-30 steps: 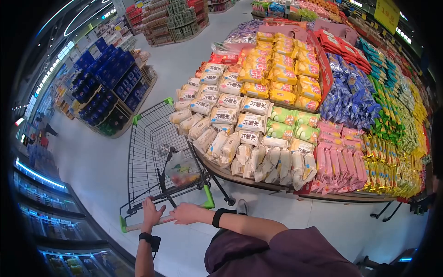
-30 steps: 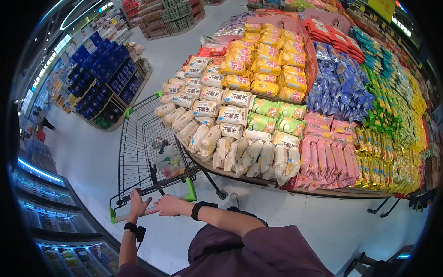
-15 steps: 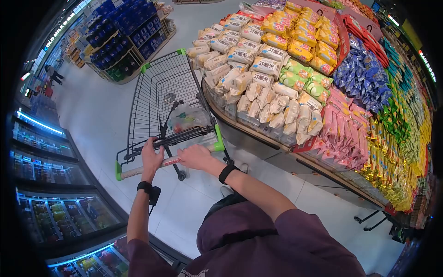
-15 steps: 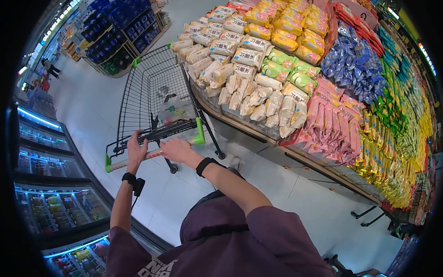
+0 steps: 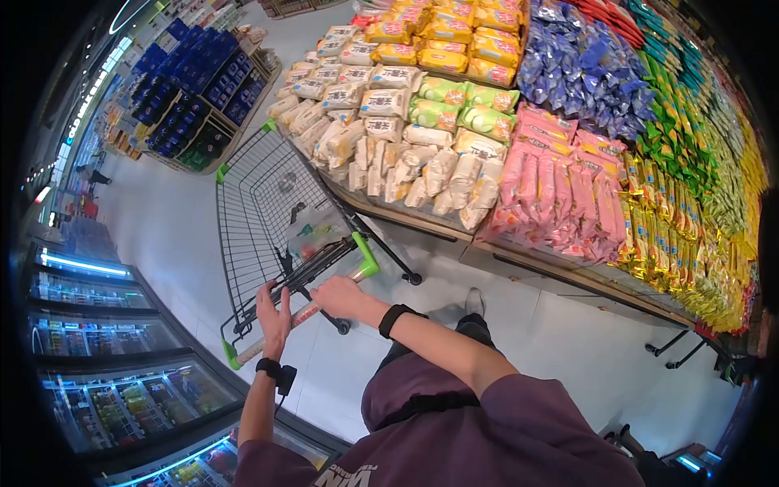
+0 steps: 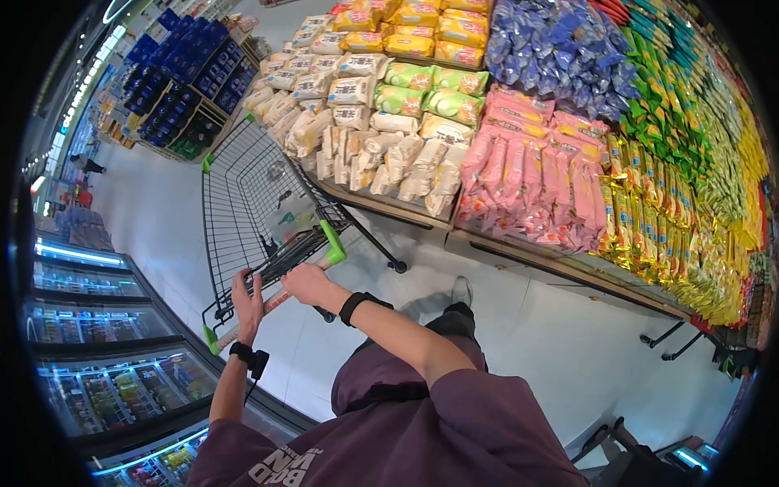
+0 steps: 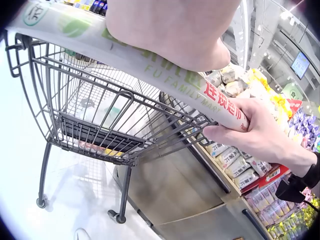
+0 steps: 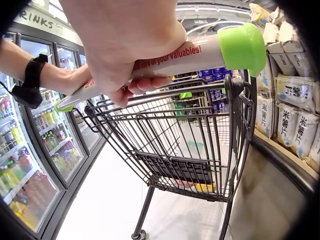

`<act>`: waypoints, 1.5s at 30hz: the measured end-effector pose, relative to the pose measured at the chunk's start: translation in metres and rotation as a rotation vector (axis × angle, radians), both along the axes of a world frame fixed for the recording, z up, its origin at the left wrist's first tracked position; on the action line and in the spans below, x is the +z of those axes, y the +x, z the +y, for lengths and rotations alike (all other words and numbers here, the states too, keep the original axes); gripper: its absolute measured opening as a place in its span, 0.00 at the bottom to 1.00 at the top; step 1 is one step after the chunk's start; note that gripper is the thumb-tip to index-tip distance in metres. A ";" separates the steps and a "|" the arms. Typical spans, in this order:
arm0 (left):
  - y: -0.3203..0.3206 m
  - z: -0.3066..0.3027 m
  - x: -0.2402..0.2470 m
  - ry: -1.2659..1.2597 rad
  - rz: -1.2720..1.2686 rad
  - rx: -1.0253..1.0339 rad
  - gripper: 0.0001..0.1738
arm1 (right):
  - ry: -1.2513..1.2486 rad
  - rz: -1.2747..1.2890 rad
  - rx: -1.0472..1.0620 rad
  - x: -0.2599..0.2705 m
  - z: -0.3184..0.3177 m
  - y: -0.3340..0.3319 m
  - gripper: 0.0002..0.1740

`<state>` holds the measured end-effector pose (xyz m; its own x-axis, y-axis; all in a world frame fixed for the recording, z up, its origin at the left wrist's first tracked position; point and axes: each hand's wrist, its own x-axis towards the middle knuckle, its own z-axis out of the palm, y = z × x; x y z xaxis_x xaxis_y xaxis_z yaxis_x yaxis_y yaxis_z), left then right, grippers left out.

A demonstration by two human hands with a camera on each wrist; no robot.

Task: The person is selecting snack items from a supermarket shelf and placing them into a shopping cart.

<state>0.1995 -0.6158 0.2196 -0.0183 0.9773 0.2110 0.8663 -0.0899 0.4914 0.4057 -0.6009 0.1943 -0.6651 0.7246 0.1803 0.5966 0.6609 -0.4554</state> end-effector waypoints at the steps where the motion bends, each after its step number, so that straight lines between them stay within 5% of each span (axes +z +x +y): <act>1: 0.007 -0.006 -0.002 -0.011 0.027 -0.011 0.20 | -0.005 -0.002 0.010 -0.001 -0.004 0.009 0.10; 15: 0.168 -0.110 0.022 0.025 0.223 -0.119 0.34 | -0.061 0.004 0.131 -0.004 -0.066 0.137 0.07; 28: 0.252 -0.165 -0.004 -0.009 0.200 -0.265 0.12 | -0.018 -0.270 0.090 0.005 -0.105 0.222 0.09; 45: 0.299 -0.201 -0.010 -0.083 0.129 -0.272 0.16 | 0.114 -0.337 0.107 0.001 -0.137 0.267 0.10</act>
